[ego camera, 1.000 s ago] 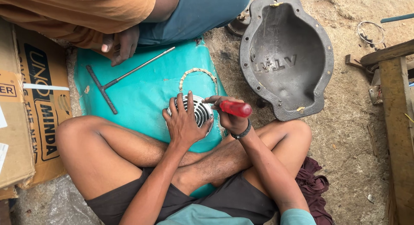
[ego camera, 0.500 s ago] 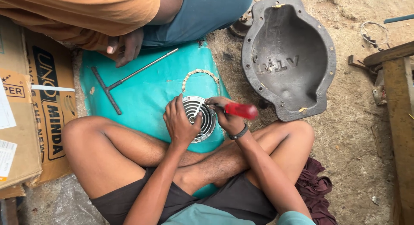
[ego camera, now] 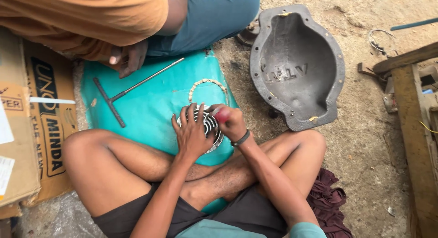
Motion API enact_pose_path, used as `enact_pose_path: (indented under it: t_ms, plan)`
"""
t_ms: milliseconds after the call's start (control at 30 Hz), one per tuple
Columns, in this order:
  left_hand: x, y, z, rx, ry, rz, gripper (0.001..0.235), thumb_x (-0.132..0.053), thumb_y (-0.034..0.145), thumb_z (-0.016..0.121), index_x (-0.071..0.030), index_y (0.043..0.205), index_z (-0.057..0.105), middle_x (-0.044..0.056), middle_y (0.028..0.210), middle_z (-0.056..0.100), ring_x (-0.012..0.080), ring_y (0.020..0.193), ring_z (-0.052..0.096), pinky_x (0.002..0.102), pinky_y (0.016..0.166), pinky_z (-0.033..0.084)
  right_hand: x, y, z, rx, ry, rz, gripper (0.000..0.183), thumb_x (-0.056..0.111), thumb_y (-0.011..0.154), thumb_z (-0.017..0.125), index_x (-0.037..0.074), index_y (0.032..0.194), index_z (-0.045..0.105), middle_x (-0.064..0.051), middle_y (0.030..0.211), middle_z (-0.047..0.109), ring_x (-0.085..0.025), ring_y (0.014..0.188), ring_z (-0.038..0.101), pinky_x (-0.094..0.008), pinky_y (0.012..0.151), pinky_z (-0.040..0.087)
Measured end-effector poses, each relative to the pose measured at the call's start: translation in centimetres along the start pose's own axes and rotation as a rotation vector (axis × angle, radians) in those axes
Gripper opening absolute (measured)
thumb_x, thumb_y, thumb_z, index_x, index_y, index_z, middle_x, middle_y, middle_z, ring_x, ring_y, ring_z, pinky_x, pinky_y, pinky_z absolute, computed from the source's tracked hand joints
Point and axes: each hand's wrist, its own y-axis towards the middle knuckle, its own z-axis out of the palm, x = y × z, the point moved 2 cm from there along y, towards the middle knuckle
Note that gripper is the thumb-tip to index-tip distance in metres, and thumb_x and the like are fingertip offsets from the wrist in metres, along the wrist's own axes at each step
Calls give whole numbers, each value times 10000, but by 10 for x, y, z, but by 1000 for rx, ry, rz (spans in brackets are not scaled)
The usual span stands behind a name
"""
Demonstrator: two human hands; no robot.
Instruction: The person sits on the ground holding a round metal grille against a cast housing and drives screws with a red-handled screwdriver, tightening fasteners around the grille. A second person occasionally steadies the parts and hands over screws while the person continues fastening.
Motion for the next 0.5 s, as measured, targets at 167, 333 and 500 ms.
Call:
enact_pose_path:
  t_ms: [167,333,500]
  plan:
    - [-17,16,-17,89,54,-75,895,-370,608,825,-190,1429,518,201,1411,454,416,1356,349,763,1079,178,-14,-11,-2,-116,207,120,207,-140,937,586,-4,1053,690,-104,989,760,-215,946,764,-321,841,613]
    - [-13,17,-9,111,44,-93,898,-397,547,836,-167,1369,557,236,1370,463,433,1316,377,745,1099,178,3,-1,-12,-131,242,87,177,-126,949,606,-10,1048,697,-113,988,766,-213,948,759,-319,839,607]
    - [-15,15,-4,-8,-15,95,826,-313,507,797,-52,1255,565,171,1326,550,361,1346,432,674,1175,139,21,10,-20,-111,75,57,98,-90,906,666,-20,955,715,-107,901,762,-222,852,777,-312,760,609]
